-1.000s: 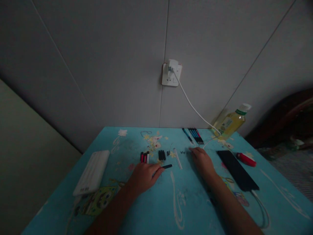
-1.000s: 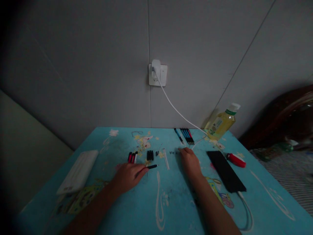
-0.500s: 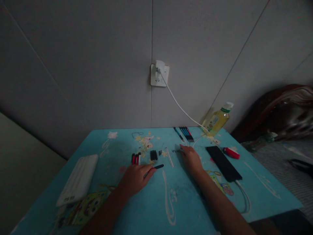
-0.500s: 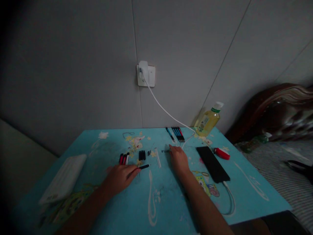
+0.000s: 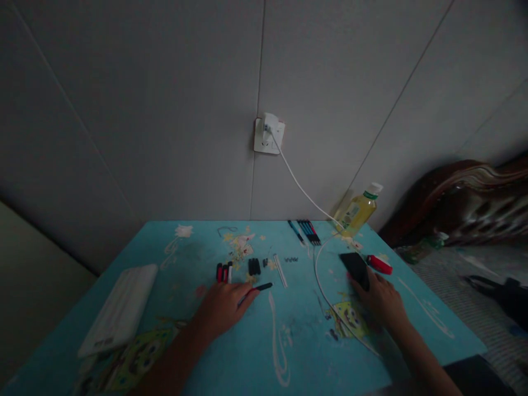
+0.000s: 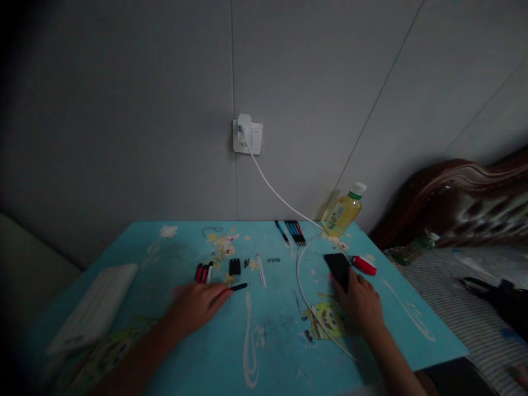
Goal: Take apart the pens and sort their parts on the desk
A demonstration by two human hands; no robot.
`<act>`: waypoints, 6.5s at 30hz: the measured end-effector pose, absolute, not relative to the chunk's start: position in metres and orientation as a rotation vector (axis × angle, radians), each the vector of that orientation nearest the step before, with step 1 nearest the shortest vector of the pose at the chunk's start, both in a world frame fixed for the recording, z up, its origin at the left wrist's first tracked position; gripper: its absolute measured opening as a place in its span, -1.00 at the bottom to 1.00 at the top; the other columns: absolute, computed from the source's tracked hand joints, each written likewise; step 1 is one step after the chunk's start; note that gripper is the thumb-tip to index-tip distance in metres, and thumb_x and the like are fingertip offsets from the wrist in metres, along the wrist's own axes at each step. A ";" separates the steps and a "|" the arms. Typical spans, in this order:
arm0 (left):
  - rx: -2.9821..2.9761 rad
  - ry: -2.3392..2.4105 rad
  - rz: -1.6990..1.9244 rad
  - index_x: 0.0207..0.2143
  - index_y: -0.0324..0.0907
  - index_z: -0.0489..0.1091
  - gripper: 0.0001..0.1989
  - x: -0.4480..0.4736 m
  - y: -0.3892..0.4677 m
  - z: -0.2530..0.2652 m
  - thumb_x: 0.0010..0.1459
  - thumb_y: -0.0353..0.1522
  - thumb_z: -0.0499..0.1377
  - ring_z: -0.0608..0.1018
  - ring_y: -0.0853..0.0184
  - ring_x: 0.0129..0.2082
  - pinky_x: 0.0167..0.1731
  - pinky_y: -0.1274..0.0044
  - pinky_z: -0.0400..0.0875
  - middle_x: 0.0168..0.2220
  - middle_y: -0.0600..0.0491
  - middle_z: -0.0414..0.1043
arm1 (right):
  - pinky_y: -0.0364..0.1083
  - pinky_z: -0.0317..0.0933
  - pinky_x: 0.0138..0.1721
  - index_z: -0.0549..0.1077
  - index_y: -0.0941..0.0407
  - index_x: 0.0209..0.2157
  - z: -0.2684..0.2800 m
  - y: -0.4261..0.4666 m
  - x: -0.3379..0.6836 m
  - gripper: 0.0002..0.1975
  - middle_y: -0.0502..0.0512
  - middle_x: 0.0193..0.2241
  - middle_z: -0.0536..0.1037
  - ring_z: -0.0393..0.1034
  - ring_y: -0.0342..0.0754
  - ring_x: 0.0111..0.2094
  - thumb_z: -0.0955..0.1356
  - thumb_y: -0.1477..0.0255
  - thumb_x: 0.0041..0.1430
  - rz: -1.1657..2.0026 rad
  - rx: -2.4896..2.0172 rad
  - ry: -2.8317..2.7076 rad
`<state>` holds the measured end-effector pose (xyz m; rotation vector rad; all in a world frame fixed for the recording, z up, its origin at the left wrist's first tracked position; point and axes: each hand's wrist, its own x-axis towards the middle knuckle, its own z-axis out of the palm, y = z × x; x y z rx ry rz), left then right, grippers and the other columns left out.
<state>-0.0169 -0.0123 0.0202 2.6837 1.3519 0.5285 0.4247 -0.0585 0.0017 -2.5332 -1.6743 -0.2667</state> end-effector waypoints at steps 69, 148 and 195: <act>2.487 0.986 0.406 -0.24 -0.11 0.48 -0.66 -0.016 -0.014 0.007 0.40 -0.25 -0.07 0.54 0.41 -0.42 -0.37 0.57 0.36 -0.39 0.13 0.52 | -0.07 0.30 -0.18 0.47 0.13 -0.18 0.019 -0.029 0.218 -0.70 0.07 -0.37 0.52 0.38 -0.04 -0.28 0.18 0.30 0.41 0.114 -0.877 -2.465; 2.853 1.177 0.515 0.18 0.01 0.26 -0.62 -0.012 -0.013 0.009 0.34 -0.38 0.05 0.57 0.33 -0.31 -0.33 0.53 0.45 -0.24 0.05 0.50 | 0.02 0.34 -0.09 0.42 0.06 -0.09 0.011 -0.032 0.209 -0.83 0.14 -0.19 0.51 0.42 0.01 -0.17 0.30 0.42 0.29 0.613 -1.081 -2.017; 2.683 1.284 0.559 -0.25 -0.17 0.39 -0.77 -0.005 -0.021 0.021 0.37 -0.33 -0.03 0.52 0.32 -0.35 -0.32 0.50 0.36 -0.36 0.04 0.45 | 0.00 0.33 -0.10 0.51 0.04 -0.27 0.013 -0.029 0.206 -0.88 0.12 -0.22 0.50 0.42 -0.01 -0.15 0.31 0.45 0.28 0.691 -1.027 -1.956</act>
